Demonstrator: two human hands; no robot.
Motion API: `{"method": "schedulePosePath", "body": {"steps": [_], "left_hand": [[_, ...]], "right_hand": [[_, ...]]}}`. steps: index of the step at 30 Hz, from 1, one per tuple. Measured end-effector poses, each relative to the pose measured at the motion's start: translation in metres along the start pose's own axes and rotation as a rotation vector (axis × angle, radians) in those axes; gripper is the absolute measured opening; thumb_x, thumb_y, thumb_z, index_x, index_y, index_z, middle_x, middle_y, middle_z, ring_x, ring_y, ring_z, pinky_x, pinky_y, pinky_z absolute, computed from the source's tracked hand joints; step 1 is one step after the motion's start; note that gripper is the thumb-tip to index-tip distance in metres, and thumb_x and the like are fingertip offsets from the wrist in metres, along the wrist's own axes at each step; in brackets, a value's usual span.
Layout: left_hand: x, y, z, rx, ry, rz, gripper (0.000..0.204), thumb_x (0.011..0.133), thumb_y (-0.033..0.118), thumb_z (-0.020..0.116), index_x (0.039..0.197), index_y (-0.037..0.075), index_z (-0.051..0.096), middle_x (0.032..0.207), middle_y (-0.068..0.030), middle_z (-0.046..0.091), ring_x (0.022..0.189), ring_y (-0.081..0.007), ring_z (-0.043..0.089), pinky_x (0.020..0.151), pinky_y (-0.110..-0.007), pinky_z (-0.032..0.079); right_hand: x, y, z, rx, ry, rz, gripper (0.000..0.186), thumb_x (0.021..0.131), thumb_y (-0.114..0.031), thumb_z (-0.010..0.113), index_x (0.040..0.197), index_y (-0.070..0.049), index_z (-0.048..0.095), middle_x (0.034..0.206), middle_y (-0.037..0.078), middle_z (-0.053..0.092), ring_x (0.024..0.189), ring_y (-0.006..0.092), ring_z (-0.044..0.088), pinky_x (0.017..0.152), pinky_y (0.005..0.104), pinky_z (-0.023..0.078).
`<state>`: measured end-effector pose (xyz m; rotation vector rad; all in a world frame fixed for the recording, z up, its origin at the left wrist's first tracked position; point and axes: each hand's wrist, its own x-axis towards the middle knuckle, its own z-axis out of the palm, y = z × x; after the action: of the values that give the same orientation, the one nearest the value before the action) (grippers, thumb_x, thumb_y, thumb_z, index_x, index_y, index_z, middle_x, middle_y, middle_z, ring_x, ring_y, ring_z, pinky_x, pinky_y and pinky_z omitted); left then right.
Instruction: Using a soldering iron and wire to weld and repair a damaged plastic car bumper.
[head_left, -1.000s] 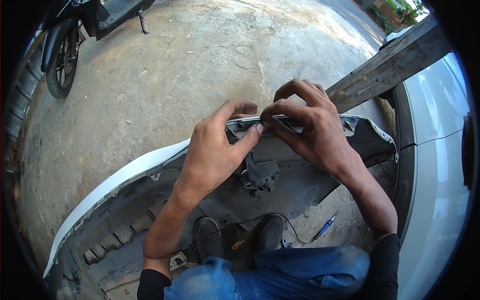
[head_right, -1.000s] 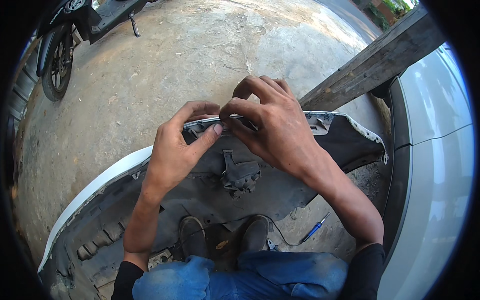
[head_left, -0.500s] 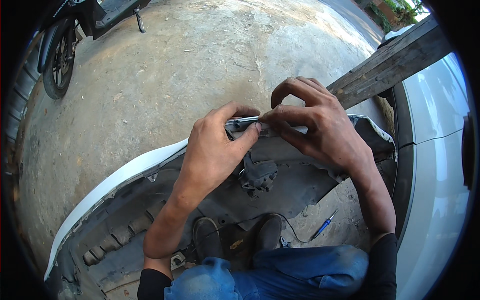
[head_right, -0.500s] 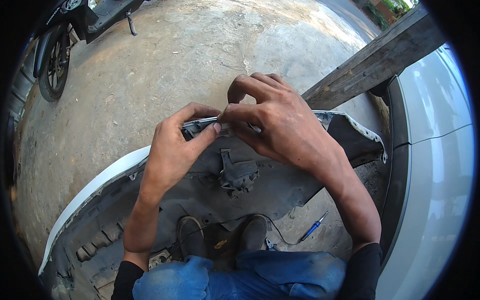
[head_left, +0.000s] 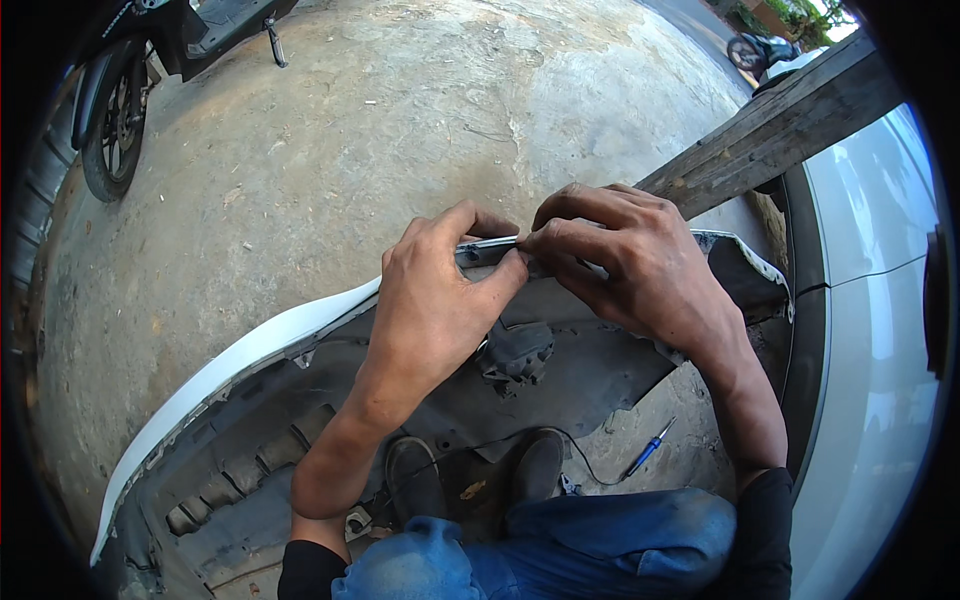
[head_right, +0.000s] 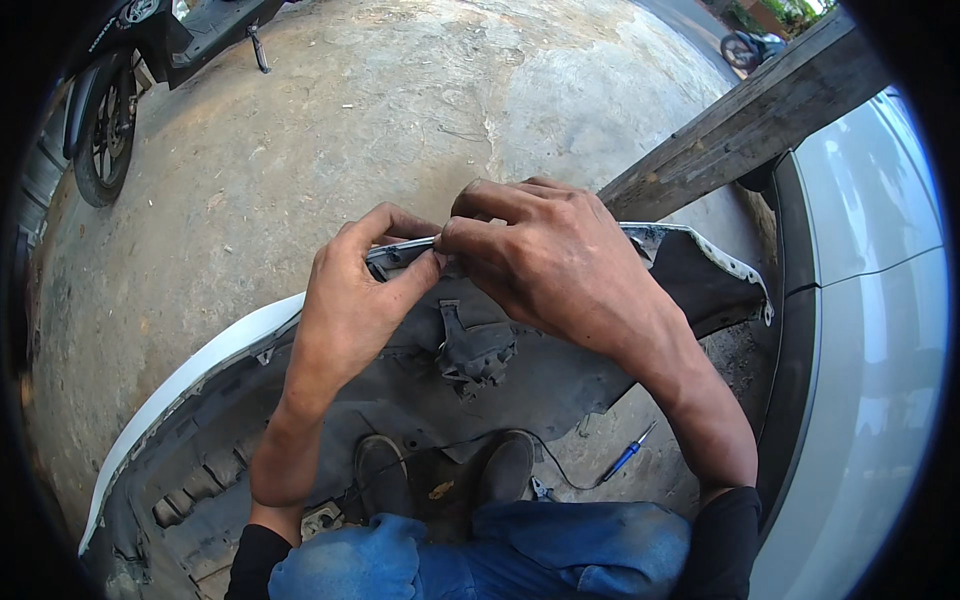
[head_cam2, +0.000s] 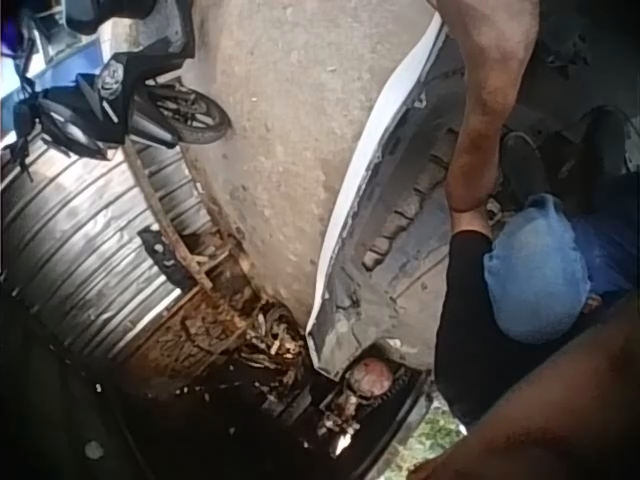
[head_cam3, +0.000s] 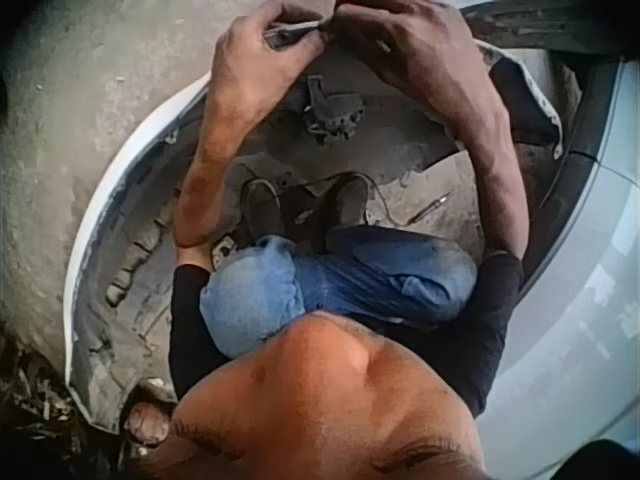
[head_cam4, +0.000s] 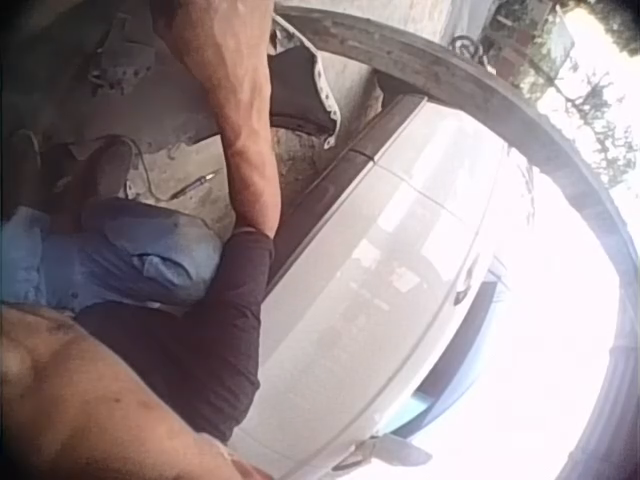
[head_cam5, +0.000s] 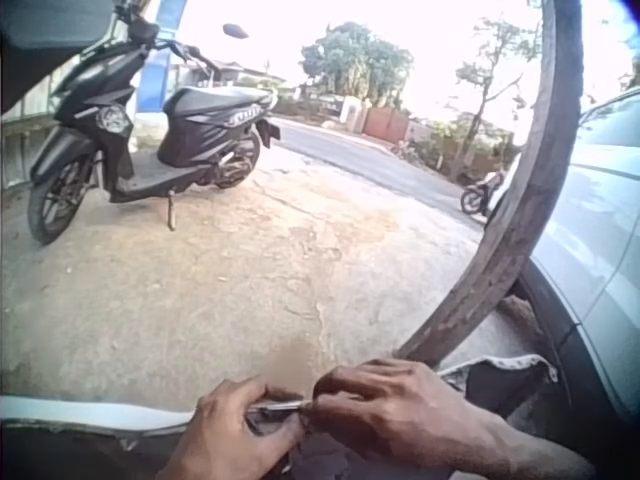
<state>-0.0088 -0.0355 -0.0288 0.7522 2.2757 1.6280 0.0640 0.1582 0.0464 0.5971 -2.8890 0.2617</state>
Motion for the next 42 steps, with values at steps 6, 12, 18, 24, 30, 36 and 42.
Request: {"method": "schedulePosePath", "body": {"steps": [6,12,18,24,30,36,42], "left_hand": [[-0.003,0.003,0.001,0.155,0.054,0.073,0.028,0.090,0.016,0.082,0.112,0.001,0.075,0.107,-0.0185,0.076,0.104,-0.0285,0.074,0.092,-0.041,0.055],[0.001,0.000,0.001,0.124,0.053,0.075,0.027,0.089,0.017,0.082,0.111,0.001,0.076,0.108,-0.0207,0.075,0.104,-0.0288,0.074,0.091,-0.041,0.056],[0.001,-0.003,-0.001,0.050,0.001,0.013,0.028,0.090,0.017,0.083,0.112,0.000,0.077,0.109,-0.0200,0.075,0.102,-0.0236,0.075,0.088,-0.037,0.057],[-0.003,-0.004,-0.008,-0.011,-0.042,0.010,0.026,0.095,0.019,0.081,0.116,0.003,0.077,0.110,-0.0175,0.074,0.104,-0.0227,0.074,0.093,-0.036,0.055],[-0.004,-0.014,-0.004,-0.058,-0.040,0.002,0.025,0.099,0.017,0.077,0.117,0.001,0.076,0.109,-0.0127,0.075,0.105,-0.0198,0.071,0.096,-0.034,0.054],[-0.006,-0.021,0.002,-0.090,0.070,0.184,0.019,0.100,0.014,0.076,0.115,0.002,0.074,0.110,-0.0086,0.076,0.104,-0.0154,0.070,0.096,-0.033,0.054],[-0.008,-0.018,0.006,-0.084,0.103,0.156,0.016,0.098,0.007,0.076,0.113,0.003,0.074,0.109,-0.0068,0.076,0.106,-0.0154,0.069,0.095,-0.032,0.054]], "right_hand": [[0.001,-0.005,-0.002,-0.068,-0.022,-0.028,0.023,0.092,-0.017,0.075,0.113,-0.009,0.073,0.102,0.008,0.068,0.090,0.0306,0.071,0.084,0.0437,0.058],[-0.003,-0.007,0.004,-0.097,0.010,-0.018,0.024,0.092,-0.016,0.074,0.114,-0.009,0.073,0.102,0.008,0.068,0.091,0.0309,0.071,0.085,0.0438,0.058],[-0.004,-0.009,0.003,-0.069,0.034,-0.010,0.023,0.091,-0.014,0.074,0.113,-0.008,0.074,0.101,0.008,0.068,0.090,0.0317,0.071,0.082,0.0442,0.058],[-0.014,-0.005,0.005,0.124,0.086,0.067,0.022,0.089,-0.009,0.077,0.110,-0.008,0.079,0.104,0.009,0.070,0.094,0.0319,0.073,0.082,0.0450,0.059],[-0.022,-0.007,0.011,0.191,0.124,0.141,0.035,0.088,-0.006,0.077,0.122,-0.013,0.081,0.114,0.010,0.073,0.098,0.0327,0.074,0.087,0.0450,0.059],[-0.022,-0.008,0.010,0.189,0.133,0.142,0.036,0.088,-0.006,0.076,0.124,-0.014,0.081,0.116,0.011,0.072,0.100,0.0331,0.073,0.091,0.0457,0.058],[-0.023,-0.007,0.012,0.195,0.153,0.132,0.037,0.088,-0.005,0.076,0.124,-0.014,0.081,0.116,0.011,0.072,0.099,0.0327,0.073,0.090,0.0455,0.058]]}}
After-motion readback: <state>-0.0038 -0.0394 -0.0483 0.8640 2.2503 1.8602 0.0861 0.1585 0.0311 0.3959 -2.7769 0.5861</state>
